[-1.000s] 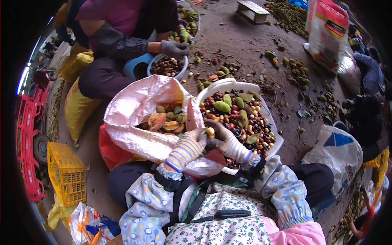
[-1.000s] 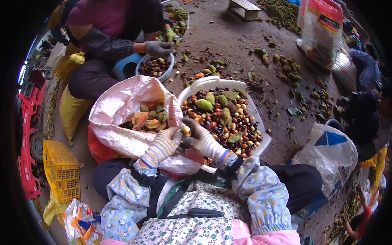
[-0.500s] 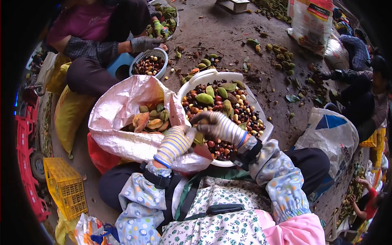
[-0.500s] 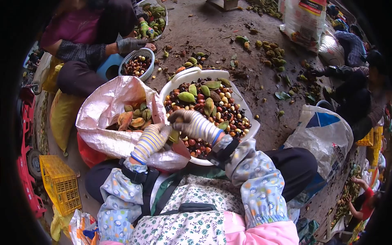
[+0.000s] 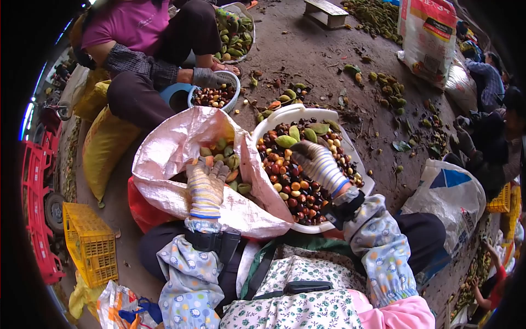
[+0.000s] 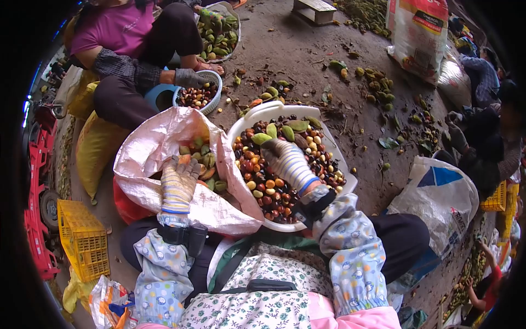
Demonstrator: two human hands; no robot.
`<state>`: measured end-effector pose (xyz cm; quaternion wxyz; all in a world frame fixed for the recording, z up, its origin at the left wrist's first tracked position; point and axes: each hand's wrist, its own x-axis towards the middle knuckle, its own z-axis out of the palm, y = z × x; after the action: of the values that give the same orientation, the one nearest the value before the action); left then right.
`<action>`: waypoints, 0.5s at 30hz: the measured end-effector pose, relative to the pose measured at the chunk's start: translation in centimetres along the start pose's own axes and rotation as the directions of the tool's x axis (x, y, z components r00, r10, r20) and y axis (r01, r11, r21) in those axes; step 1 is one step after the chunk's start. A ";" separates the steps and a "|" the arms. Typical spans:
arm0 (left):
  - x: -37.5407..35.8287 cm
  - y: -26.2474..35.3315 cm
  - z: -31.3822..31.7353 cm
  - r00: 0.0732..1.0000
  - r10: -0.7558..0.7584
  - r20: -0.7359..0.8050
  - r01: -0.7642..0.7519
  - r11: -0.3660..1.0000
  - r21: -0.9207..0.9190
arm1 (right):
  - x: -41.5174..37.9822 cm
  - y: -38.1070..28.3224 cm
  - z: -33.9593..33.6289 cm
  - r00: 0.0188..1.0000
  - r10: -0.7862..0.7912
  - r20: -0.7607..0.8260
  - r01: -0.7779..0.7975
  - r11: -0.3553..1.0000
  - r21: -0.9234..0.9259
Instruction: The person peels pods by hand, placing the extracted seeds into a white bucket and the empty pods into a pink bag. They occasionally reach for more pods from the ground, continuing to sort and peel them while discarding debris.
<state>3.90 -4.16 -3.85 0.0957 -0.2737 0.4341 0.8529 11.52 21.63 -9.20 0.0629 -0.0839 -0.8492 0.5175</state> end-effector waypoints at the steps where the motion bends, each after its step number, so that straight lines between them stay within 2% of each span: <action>1: -0.3 -0.2 0.2 0.999 0.038 -0.014 -0.038 0.999 0.010 | 0.4 -0.7 1.0 0.998 -0.067 0.007 0.068 0.991 -0.112; 3: -0.7 -0.7 0.3 0.991 0.133 -0.002 -0.132 0.986 0.104 | 0.9 -2.6 1.9 0.981 -0.175 0.085 0.194 0.894 -0.403; 6: -0.9 -1.6 0.5 0.969 0.243 0.037 -0.245 0.945 0.217 | 3.2 -4.1 4.4 0.974 -0.056 0.220 0.189 0.740 -0.646; 7: -1.0 -1.6 0.7 0.970 0.240 0.038 -0.243 0.946 0.213 | 4.6 -3.6 5.8 0.975 0.087 0.207 0.081 0.721 -0.688; 9: -1.2 -1.7 0.8 0.973 0.227 0.045 -0.231 0.948 0.220 | 6.2 -3.4 7.4 0.920 0.386 0.072 -0.310 0.826 -0.471; 10: -1.1 -1.7 0.7 0.973 0.225 0.061 -0.233 0.942 0.242 | 6.1 -3.6 7.3 0.924 0.307 0.229 -0.074 0.731 -0.679; 13: -2.3 -1.7 1.6 0.964 0.239 0.118 -0.264 0.912 0.313 | 6.9 -3.3 7.8 0.921 0.288 0.263 -0.021 0.710 -0.704; 14: -2.8 -1.7 2.0 0.967 0.235 0.101 -0.255 0.920 0.297 | 7.2 -1.7 8.6 0.938 0.278 0.208 -0.060 0.720 -0.691; 15: -2.9 -1.7 2.2 0.964 0.241 0.116 -0.266 0.905 0.331 | 7.0 -2.1 7.8 0.933 0.233 0.275 0.024 0.722 -0.691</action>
<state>6.17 -1.20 -2.33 0.0460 -0.1629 0.6045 0.7784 2.98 15.36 -10.78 -0.1509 -0.0583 -0.9708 0.1772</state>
